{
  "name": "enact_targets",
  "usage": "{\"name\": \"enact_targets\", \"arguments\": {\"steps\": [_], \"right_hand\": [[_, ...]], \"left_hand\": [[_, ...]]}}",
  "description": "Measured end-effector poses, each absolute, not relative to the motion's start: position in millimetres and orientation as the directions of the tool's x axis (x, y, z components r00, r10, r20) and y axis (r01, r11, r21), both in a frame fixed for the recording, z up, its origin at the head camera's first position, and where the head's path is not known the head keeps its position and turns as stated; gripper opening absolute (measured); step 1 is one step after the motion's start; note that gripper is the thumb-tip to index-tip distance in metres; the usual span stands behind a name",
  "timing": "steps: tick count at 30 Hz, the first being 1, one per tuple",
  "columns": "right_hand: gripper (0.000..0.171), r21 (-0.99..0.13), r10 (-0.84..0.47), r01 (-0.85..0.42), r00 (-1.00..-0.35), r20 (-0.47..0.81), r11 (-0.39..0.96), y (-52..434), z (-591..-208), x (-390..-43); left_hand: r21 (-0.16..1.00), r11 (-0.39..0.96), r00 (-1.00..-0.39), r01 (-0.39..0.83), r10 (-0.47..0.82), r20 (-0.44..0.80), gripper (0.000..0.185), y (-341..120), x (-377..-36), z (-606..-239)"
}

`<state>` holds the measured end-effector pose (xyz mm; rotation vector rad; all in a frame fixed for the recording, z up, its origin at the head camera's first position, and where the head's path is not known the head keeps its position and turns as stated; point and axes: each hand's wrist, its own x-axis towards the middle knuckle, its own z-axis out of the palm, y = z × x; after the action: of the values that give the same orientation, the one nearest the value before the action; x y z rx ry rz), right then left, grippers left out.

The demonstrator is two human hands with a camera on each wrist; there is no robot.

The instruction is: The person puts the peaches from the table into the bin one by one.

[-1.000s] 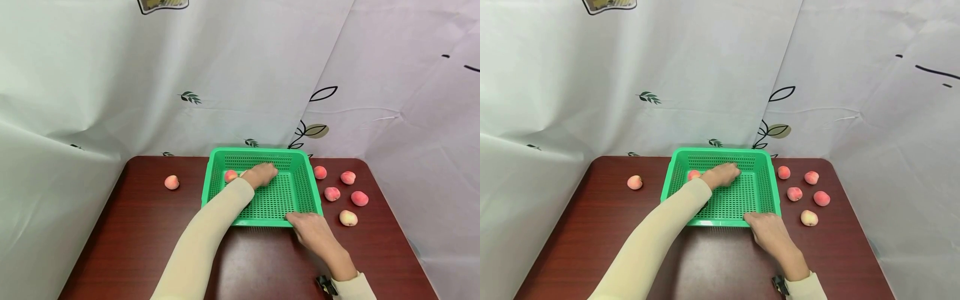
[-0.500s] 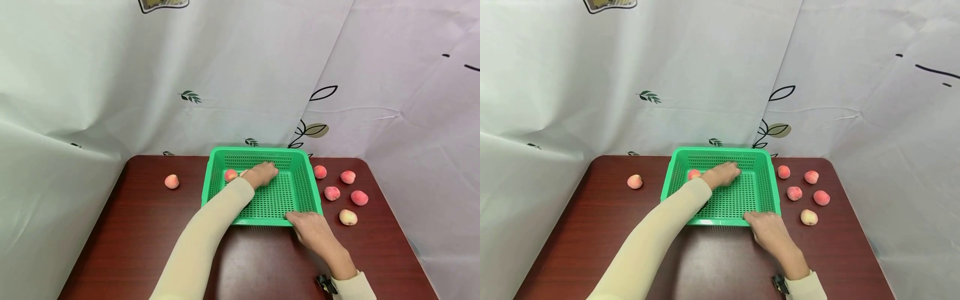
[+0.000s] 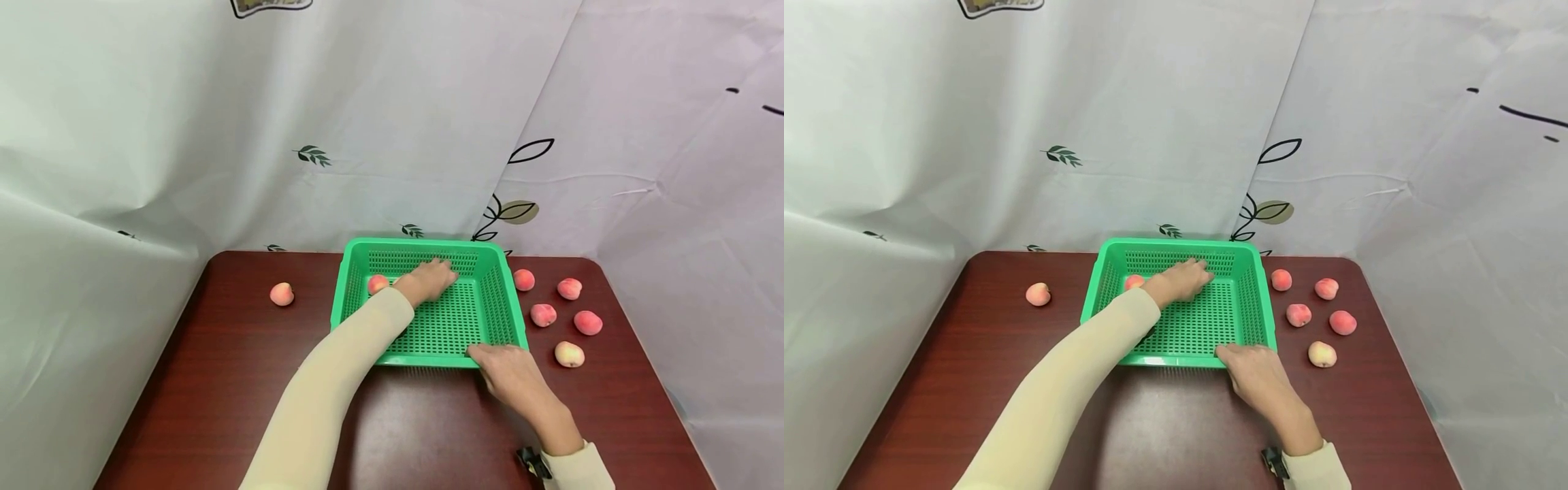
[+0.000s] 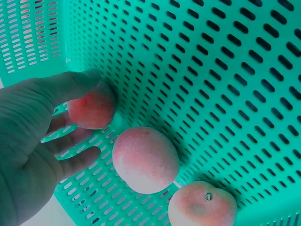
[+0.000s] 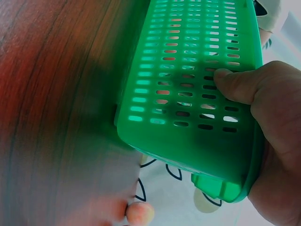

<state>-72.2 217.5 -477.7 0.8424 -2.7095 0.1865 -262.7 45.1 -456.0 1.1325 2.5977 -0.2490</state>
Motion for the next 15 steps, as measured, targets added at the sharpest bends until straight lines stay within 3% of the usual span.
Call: {"name": "enact_targets", "arguments": {"steps": [7,15], "right_hand": [[0.031,-0.032,-0.535,-0.572,-0.784,0.313,0.820,217.1,-478.1,-72.7],[0.031,-0.028,-0.534,-0.572,-0.782,0.321,0.820,217.1,-479.2,-72.0]], "left_hand": [[-0.030,0.686,-0.657,0.727,0.682,-0.322,0.066,44.0,-260.5,-450.9],[-0.053,0.639,-0.627,0.767,0.730,-0.273,0.081,36.6,-254.0,-433.3]]}}
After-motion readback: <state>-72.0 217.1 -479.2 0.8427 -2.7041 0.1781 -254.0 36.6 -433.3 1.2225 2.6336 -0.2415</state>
